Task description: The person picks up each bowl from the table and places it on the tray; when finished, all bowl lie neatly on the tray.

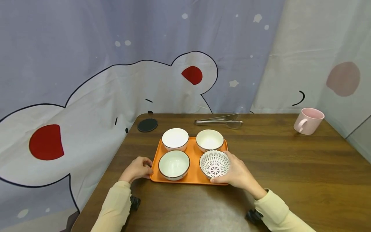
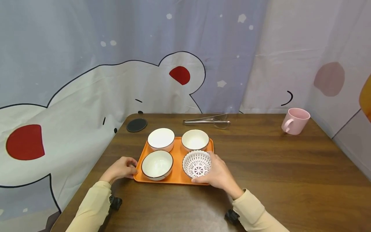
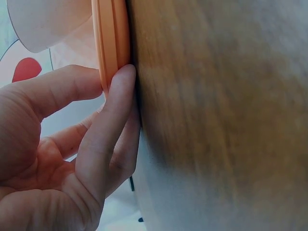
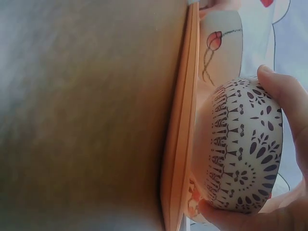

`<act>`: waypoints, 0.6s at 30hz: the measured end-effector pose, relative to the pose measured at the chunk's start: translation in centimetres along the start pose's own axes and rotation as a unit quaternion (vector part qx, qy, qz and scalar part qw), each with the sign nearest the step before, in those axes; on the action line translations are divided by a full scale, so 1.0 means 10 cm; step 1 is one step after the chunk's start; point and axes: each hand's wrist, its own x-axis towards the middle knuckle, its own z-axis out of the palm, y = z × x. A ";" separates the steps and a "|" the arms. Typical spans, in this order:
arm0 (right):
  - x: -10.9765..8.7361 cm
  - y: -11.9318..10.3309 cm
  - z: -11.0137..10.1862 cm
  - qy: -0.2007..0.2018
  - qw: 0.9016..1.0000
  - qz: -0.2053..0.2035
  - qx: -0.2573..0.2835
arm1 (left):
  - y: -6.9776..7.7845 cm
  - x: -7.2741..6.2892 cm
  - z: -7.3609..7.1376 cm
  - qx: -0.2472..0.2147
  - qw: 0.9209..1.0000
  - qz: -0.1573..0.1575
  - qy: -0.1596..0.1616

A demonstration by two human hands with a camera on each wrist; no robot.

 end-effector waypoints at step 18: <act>-0.01 -0.06 -0.14 -0.044 0.997 0.034 0.055 | -0.08 -0.08 -0.05 0.018 1.000 -0.002 0.014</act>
